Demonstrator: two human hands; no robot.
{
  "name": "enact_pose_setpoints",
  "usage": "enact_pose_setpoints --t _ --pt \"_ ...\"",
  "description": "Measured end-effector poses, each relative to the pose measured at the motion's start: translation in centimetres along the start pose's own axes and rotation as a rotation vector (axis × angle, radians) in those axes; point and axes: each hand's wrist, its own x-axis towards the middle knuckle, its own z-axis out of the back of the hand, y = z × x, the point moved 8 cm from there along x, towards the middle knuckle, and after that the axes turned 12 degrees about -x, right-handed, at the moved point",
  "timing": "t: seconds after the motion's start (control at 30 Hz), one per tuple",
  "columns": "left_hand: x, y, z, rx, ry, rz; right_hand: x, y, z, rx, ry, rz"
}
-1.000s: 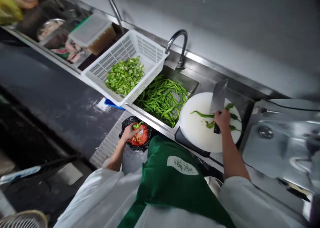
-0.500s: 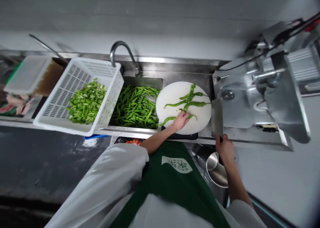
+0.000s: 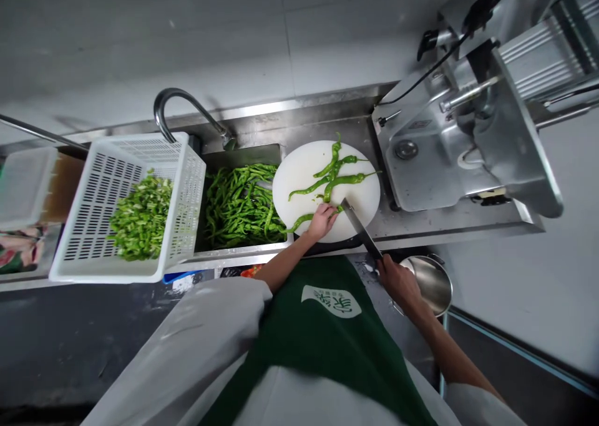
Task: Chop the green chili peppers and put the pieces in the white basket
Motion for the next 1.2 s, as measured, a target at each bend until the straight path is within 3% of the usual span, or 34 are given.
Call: enact_pose_setpoints --t 0.27,0.53,0.6,0.67,0.77,0.87,0.93,1.0,1.2 --pt "0.1 0.0 0.1 0.004 0.003 0.022 0.7 -1.0 1.5 -0.039 0.020 0.080" --pt "-0.5 -0.8 -0.5 -0.060 0.109 0.014 4.8 0.1 0.1 -0.042 0.108 0.061" --pt "-0.5 -1.0 -0.1 -0.038 0.081 0.036 5.4 0.0 0.0 -0.010 0.110 0.047" --pt "0.5 -0.8 1.2 0.007 -0.024 0.083 5.4 -0.5 -0.1 0.016 0.108 0.031" --pt "3.8 -0.4 3.4 0.087 -0.195 0.162 5.0 -1.6 -0.2 0.042 0.092 -0.003" --pt "7.2 0.4 3.9 0.169 -0.137 0.255 4.4 -2.2 -0.1 0.053 0.078 -0.056" --pt "7.8 0.6 4.0 0.190 -0.070 0.288 4.1 -2.1 -0.1 0.052 0.083 -0.087" --pt "6.8 0.4 4.8 0.181 -0.084 0.269 3.8 -1.8 -0.1 0.046 0.087 -0.100" --pt "0.8 0.3 8.0 0.220 -0.220 0.238 3.6 -0.6 1.1 0.025 0.057 -0.123"
